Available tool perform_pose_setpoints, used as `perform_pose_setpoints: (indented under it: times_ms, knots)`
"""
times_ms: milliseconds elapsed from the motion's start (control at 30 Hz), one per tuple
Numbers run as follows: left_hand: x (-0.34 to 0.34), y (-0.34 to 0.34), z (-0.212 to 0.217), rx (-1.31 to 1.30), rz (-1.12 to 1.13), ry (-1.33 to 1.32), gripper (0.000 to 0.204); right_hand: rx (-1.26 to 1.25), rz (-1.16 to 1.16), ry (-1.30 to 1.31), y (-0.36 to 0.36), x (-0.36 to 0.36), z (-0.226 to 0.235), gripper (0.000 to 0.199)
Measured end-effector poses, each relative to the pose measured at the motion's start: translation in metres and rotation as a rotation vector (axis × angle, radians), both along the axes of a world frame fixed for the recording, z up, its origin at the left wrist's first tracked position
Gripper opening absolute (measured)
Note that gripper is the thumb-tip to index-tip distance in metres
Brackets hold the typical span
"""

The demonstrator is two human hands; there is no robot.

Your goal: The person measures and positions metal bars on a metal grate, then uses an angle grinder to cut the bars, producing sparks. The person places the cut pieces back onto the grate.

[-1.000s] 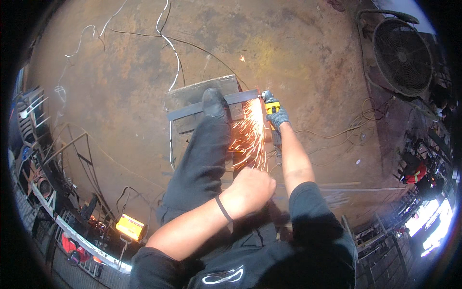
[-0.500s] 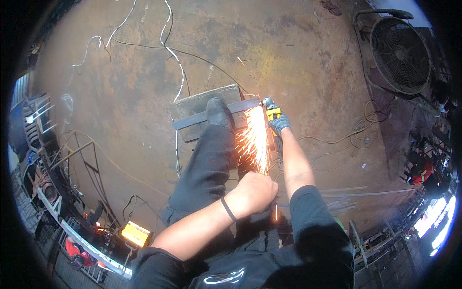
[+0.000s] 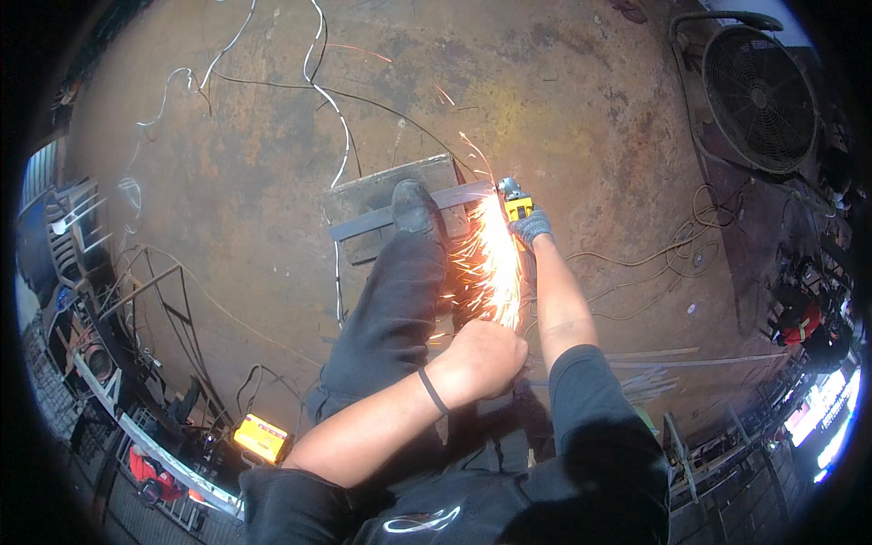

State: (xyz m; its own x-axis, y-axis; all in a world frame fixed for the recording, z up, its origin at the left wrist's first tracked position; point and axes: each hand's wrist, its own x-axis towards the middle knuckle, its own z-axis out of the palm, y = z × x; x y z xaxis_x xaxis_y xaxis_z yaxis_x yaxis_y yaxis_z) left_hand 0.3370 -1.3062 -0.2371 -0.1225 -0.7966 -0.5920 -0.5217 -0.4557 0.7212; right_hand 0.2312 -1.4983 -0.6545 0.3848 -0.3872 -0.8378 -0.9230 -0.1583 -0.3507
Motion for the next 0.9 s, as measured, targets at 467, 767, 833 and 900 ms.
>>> perform_pose_setpoints:
  times_ms: [467, 767, 833, 900]
  knots:
    - [0.002, -0.004, 0.002, 0.038, 0.001, 0.016, 0.015, -0.005, -0.050, -0.003, 0.005, -0.003, 0.009, 0.059]
    - [-0.002, -0.006, 0.001, 0.056, 0.009, 0.033, 0.013, -0.013, 0.012, -0.040, 0.002, 0.006, 0.012, 0.057]
    - [-0.005, -0.005, -0.001, 0.048, 0.029, 0.036, 0.014, -0.012, -0.009, -0.010, 0.002, 0.011, 0.013, 0.058]
    - [-0.007, -0.004, -0.002, 0.052, 0.063, 0.041, 0.018, -0.002, 0.006, -0.019, 0.001, 0.008, 0.013, 0.060]
